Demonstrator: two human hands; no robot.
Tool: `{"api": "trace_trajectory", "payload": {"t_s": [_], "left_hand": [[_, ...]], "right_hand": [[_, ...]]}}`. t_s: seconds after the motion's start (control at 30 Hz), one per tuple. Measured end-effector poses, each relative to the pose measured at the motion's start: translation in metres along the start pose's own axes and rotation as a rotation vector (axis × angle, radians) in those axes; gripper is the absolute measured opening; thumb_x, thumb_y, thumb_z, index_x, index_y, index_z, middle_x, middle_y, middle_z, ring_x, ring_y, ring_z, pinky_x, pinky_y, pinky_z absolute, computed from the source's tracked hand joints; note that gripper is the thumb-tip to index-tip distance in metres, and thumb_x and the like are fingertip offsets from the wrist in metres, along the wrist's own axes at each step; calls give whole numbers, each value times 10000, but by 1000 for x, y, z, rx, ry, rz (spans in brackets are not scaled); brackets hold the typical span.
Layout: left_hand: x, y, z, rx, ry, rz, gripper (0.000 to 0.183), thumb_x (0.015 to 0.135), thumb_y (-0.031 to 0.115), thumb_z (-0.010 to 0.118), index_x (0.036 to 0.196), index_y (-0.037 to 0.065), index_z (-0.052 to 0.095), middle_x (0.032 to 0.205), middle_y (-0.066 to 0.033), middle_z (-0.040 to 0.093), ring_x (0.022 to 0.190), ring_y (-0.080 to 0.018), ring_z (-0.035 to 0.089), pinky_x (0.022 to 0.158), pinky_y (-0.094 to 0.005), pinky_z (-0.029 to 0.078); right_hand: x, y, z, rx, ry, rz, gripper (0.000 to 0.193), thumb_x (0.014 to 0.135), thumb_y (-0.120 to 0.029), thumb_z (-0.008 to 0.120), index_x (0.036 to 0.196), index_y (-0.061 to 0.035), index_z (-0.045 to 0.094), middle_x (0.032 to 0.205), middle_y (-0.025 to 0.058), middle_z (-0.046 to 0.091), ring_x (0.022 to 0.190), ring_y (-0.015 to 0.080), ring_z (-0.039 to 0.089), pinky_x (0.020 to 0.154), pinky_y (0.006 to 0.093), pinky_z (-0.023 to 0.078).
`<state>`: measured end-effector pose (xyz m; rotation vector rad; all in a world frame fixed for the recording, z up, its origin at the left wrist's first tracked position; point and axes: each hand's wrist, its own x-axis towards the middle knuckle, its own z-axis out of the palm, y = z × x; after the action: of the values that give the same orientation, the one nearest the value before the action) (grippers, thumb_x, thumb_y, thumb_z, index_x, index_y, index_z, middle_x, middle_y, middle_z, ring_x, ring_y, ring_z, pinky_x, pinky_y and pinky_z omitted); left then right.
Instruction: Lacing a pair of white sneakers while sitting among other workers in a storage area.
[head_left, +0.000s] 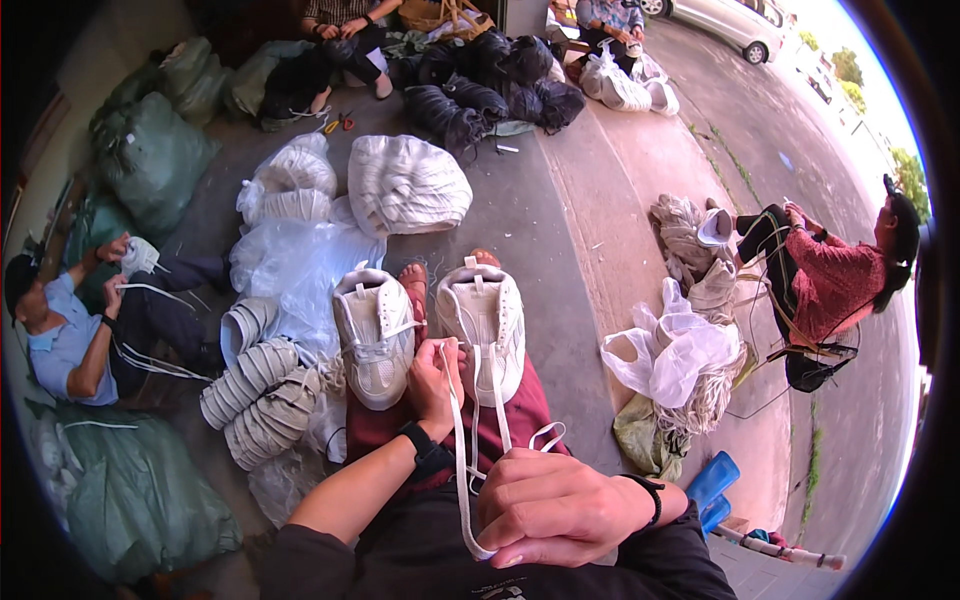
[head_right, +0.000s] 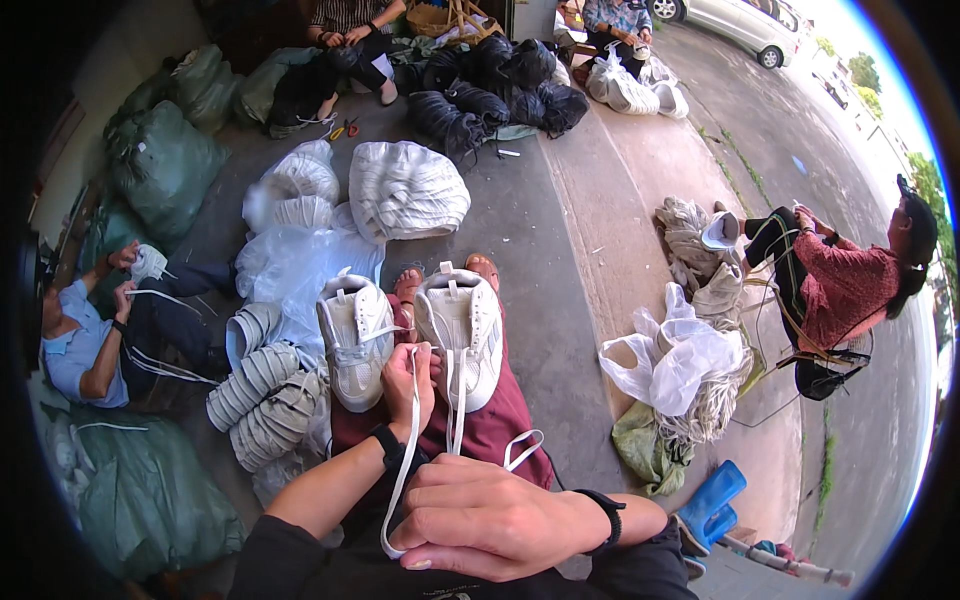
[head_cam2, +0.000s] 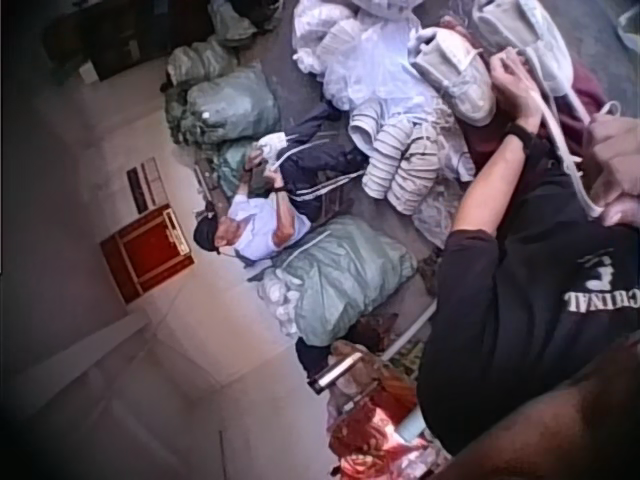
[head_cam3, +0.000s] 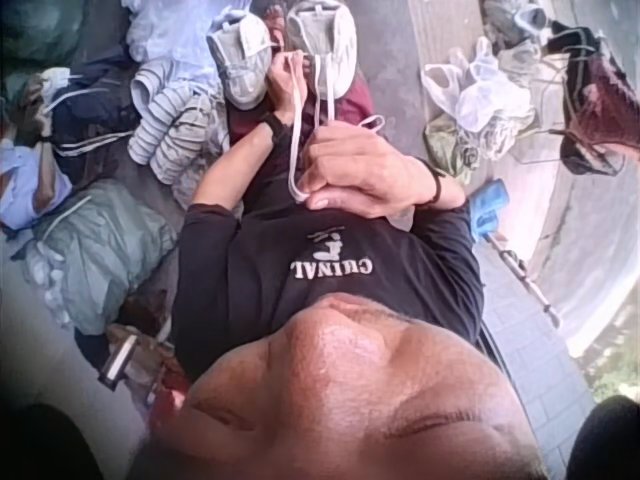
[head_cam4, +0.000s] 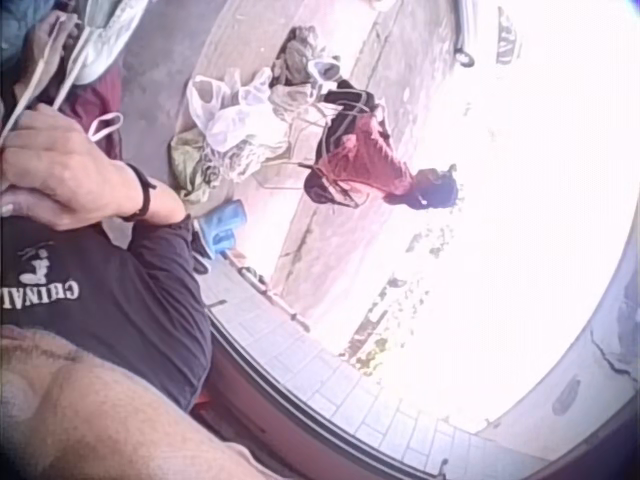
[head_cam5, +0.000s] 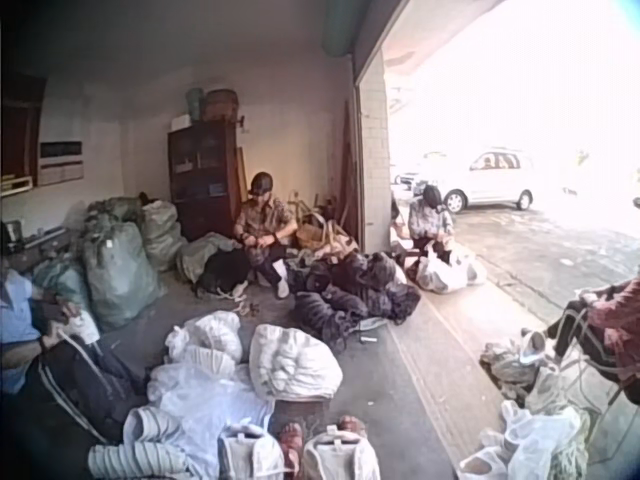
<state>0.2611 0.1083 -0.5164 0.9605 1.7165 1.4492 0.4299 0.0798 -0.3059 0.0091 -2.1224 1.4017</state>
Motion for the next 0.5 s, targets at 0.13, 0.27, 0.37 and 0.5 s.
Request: {"api": "trace_trajectory", "payload": {"t_s": [0.13, 0.27, 0.37, 0.5], "left_hand": [[0, 0, 4, 47, 12, 6, 313, 995, 290, 569, 883, 1, 616, 701, -76, 668, 609, -133, 632, 566, -292, 484], [0, -7, 8, 12, 35, 5, 307, 991, 291, 574, 887, 5, 618, 700, -80, 668, 617, -147, 639, 571, -309, 486], [1, -11, 8, 90, 43, 66, 287, 982, 279, 584, 886, 11, 623, 714, -91, 676, 626, -171, 646, 578, -332, 487], [0, -10, 9, 192, 9, 143, 278, 978, 269, 591, 886, 8, 618, 743, -93, 668, 653, -181, 637, 577, -316, 482]], "right_hand": [[-3, 4, 2, 16, 31, -21, 131, 922, -140, 655, 938, -11, 637, 836, 89, 583, 772, 262, 556, 688, 366, 403], [-4, 4, 1, 45, 68, -62, 136, 908, -137, 665, 937, -11, 625, 788, 87, 533, 721, 258, 507, 646, 367, 374], [-7, 2, -5, 7, -2, -44, 144, 930, -147, 654, 934, -2, 652, 855, 95, 628, 793, 271, 610, 699, 374, 436], [-10, 3, -6, 18, 18, -74, 152, 928, -147, 659, 919, 5, 652, 835, 97, 629, 772, 272, 610, 685, 377, 441]]}}
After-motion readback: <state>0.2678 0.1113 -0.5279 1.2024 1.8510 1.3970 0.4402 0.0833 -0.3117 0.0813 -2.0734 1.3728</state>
